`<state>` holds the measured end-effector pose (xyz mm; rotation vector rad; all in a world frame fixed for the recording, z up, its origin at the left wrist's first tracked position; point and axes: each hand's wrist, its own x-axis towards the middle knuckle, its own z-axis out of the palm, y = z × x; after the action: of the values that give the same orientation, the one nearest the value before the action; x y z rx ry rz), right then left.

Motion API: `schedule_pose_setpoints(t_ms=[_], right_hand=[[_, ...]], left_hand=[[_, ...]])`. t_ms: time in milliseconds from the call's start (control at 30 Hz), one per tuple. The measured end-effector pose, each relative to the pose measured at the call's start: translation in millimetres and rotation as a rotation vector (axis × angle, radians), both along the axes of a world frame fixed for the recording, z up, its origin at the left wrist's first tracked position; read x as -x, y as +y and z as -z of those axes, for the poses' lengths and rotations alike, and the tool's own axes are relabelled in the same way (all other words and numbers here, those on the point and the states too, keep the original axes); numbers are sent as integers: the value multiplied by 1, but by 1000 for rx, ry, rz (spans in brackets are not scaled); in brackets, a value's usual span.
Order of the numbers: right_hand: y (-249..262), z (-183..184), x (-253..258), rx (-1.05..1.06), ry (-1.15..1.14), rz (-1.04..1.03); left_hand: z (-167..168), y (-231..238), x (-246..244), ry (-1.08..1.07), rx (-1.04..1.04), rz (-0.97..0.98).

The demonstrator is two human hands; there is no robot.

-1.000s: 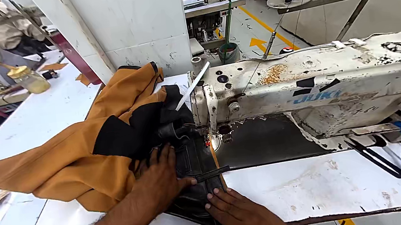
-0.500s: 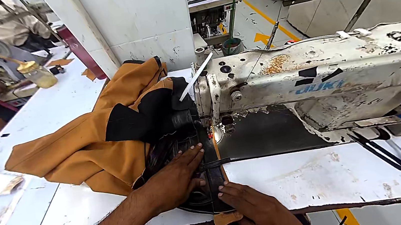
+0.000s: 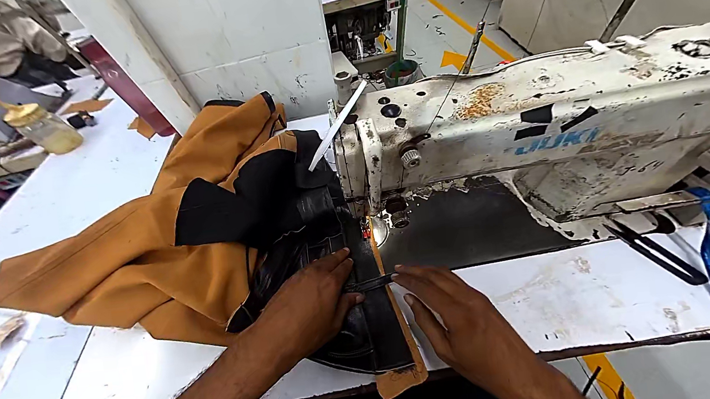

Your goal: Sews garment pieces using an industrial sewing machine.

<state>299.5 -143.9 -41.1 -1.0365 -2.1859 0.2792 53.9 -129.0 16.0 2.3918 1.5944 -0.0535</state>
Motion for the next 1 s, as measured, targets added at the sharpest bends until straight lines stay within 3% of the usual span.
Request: schedule_pose_setpoints(t_ms=[200, 267, 367, 467, 567, 700, 800, 900, 1000], right_hand=[[48, -8, -4, -51, -110, -69], [56, -13, -12, 76, -97, -42], [59, -7, -25, 296, 64, 41], [56, -4, -26, 376, 188, 90], [45, 0, -14, 266, 131, 76], [21, -4, 36, 254, -13, -88], [15, -11, 84, 278, -94, -108], [-8, -1, 119, 169, -106, -108], [-63, -7, 109, 183, -135, -381]], left_hand=[[-1, -2, 1, -128, -78, 180], [-15, -28, -1, -132, -16, 245], [-3, -57, 12, -106, -248, 318], [-17, -60, 40, -290, -346, 57], [-52, -44, 62, -414, -405, -220], [-58, -25, 63, -470, -415, -319], [-63, -23, 58, -463, -417, -222], [-66, -29, 50, -342, -366, 54], [-53, -39, 34, -228, -248, 322]])
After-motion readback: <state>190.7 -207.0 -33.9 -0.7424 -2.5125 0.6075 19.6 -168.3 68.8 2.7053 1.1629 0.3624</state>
